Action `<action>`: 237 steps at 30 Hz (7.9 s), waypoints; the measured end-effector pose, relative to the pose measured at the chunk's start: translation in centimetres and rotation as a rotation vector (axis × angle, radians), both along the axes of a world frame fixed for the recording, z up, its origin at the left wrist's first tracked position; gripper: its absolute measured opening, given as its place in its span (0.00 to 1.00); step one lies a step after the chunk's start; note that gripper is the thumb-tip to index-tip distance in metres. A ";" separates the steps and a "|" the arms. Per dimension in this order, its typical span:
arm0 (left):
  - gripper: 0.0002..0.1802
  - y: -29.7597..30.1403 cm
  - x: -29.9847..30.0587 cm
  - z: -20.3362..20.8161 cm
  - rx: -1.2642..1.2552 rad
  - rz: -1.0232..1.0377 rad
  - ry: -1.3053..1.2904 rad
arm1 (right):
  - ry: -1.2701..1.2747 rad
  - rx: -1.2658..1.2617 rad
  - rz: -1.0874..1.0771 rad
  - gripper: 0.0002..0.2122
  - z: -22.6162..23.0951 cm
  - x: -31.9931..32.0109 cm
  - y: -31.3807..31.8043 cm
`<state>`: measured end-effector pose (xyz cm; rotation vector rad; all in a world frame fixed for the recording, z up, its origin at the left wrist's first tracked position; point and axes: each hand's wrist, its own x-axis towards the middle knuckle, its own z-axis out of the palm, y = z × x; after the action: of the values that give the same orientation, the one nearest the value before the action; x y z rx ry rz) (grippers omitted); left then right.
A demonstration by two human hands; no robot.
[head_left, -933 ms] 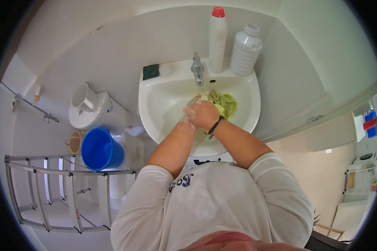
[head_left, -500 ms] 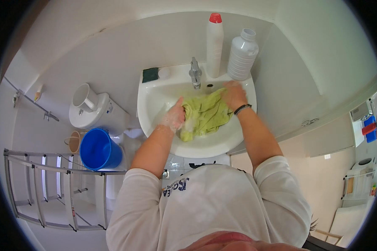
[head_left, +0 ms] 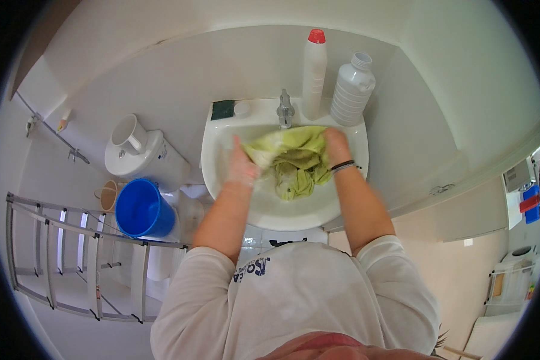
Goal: The person washes a green cloth and a brown cloth in a bathroom sink. They rinse the cloths under running water, squeeze them, and then apply a liquid from a white bottle to the green cloth before scrubbing and rinsing it again.
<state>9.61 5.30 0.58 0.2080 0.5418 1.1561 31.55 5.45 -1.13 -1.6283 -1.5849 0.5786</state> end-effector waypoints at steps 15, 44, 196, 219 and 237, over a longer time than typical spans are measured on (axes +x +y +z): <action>0.15 -1.0 7.3 -4.4 -0.091 -0.297 -0.229 | -0.500 0.260 -0.076 0.12 0.7 -5.7 -2.5; 0.19 -0.4 -0.2 0.6 -0.070 -0.019 -0.052 | 0.310 -0.241 0.137 0.13 2.3 0.7 -1.6; 0.21 -0.6 4.1 -2.2 0.778 -0.507 1.301 | 0.488 -0.081 0.109 0.12 6.6 -1.0 -3.9; 0.15 -0.6 2.5 -2.4 -0.239 -0.064 0.006 | 1.087 -0.329 0.298 0.12 4.2 5.1 -4.2; 0.15 -4.1 6.9 0.5 -0.311 -0.313 0.423 | -0.304 0.244 0.001 0.14 1.2 -6.6 -3.7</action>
<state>16.47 1.16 1.04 0.2598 1.0153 0.7099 24.93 1.70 0.07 -1.5817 -1.7950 0.1318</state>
